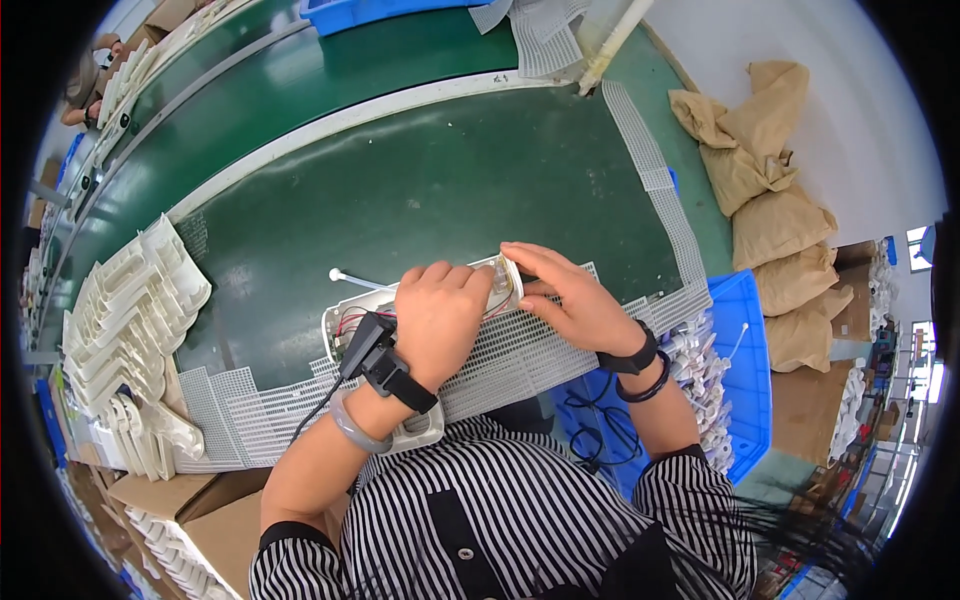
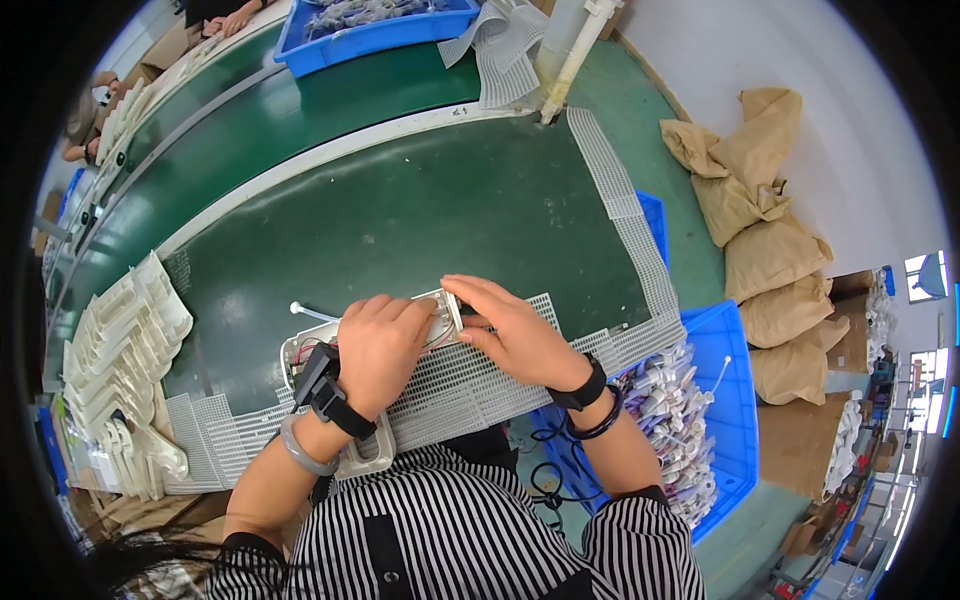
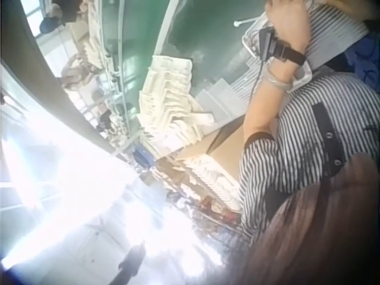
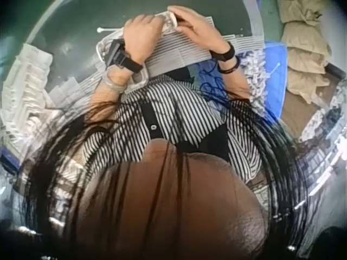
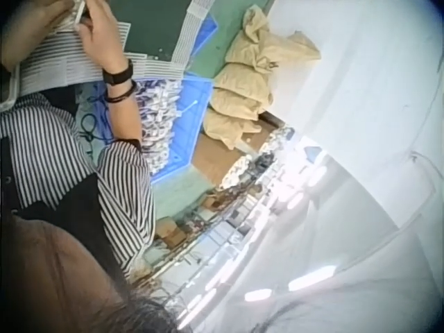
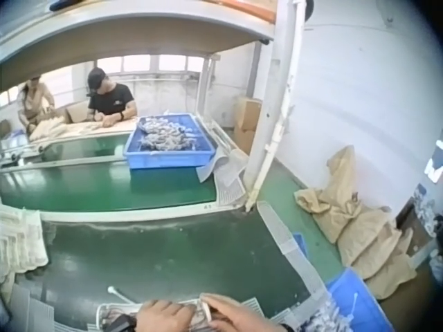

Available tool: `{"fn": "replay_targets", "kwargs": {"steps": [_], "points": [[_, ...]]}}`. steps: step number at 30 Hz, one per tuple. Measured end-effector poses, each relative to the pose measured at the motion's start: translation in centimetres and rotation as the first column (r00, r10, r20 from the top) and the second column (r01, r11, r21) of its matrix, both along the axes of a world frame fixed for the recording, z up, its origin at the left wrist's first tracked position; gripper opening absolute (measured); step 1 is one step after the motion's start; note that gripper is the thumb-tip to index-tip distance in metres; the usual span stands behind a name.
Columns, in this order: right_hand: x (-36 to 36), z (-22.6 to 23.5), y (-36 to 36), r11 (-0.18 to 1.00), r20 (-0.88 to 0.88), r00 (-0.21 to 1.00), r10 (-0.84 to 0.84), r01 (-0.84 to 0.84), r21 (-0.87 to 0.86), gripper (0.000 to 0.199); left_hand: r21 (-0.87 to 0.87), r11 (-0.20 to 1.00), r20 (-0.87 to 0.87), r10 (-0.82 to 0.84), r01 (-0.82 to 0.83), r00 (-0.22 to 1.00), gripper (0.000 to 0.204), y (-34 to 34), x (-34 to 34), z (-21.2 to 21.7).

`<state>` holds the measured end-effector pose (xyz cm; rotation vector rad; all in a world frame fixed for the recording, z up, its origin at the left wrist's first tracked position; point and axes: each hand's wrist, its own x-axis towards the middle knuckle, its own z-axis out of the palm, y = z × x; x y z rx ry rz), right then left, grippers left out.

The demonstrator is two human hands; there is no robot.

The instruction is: Assemble internal components into white plastic toy gun housings on a factory production line.

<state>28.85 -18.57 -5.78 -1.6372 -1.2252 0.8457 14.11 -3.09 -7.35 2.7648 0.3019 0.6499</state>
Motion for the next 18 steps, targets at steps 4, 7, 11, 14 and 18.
{"fn": "replay_targets", "kwargs": {"steps": [4, 7, 11, 14, 18], "points": [[0.1, -0.7, -0.1, 1.000, -0.024, 1.000, 0.003, -0.003, 0.000, 0.057, 0.012, 1.000, 0.005, -0.001, 0.001, 1.000, 0.010, 0.0, 0.0, -0.3], [0.2, -1.4, -0.3, 0.999, -0.039, 0.999, -0.007, 0.006, -0.032, 0.057, 0.017, 1.000, -0.037, -0.016, 0.017, 0.999, 0.008, -0.1, 0.0, -0.5], [0.1, -1.5, -0.1, 0.999, 0.003, 1.000, -0.007, 0.007, -0.035, 0.057, 0.014, 1.000, -0.033, -0.004, 0.004, 0.999, 0.008, -0.1, 0.0, -0.7], [-0.1, -1.5, -0.2, 0.999, 0.007, 1.000, -0.023, 0.023, -0.044, 0.057, 0.014, 1.000, -0.052, -0.001, 0.002, 0.999, 0.006, -0.2, 0.2, -0.8], [-0.3, -1.2, -0.4, 0.998, 0.393, 0.919, 0.006, 0.016, -0.053, 0.057, 0.011, 1.000, -0.089, -0.002, 0.003, 0.996, 0.005, -0.2, 0.1, -0.7]]}}
